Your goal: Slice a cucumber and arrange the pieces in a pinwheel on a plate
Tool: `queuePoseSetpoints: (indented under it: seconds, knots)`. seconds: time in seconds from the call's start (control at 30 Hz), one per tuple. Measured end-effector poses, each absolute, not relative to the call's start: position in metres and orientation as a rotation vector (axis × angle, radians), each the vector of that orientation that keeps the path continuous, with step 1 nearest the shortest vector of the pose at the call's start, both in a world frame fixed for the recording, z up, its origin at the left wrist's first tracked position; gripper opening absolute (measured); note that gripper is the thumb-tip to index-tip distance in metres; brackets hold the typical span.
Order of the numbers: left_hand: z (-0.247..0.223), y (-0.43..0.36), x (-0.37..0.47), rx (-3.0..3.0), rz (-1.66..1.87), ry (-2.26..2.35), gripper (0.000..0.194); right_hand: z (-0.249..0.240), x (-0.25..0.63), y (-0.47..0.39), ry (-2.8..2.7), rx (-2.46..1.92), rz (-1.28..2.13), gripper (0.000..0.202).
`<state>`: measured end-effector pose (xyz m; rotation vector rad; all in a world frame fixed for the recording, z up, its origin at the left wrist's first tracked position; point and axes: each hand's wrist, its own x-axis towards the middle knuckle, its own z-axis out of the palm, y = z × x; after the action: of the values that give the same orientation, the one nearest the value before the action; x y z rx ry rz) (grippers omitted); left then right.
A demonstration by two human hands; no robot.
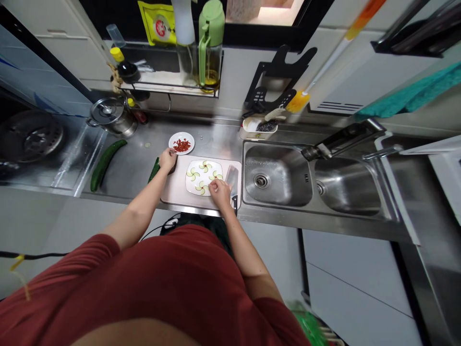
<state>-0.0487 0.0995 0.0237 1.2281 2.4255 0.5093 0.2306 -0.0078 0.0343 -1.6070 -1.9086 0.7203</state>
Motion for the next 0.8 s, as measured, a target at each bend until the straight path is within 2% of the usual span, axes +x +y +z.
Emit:
queuePoseSetpoints:
  seconds: [0.23, 0.5, 0.8]
  knots:
    - [0.016, 0.116, -0.058, 1.275, 0.402, 2.434, 0.026, 0.035, 0.232, -0.016, -1.916, -1.615, 0.723, 0.015]
    - [0.010, 0.131, -0.065, 1.312, 0.393, 2.391, 0.014, 0.038, 0.234, -0.019, -1.912, -1.641, 0.722, 0.017]
    - [0.007, 0.130, -0.066, 1.232, 0.494, 2.418, 0.012, 0.034, 0.236, -0.023, -1.905, -1.641, 0.732, 0.018]
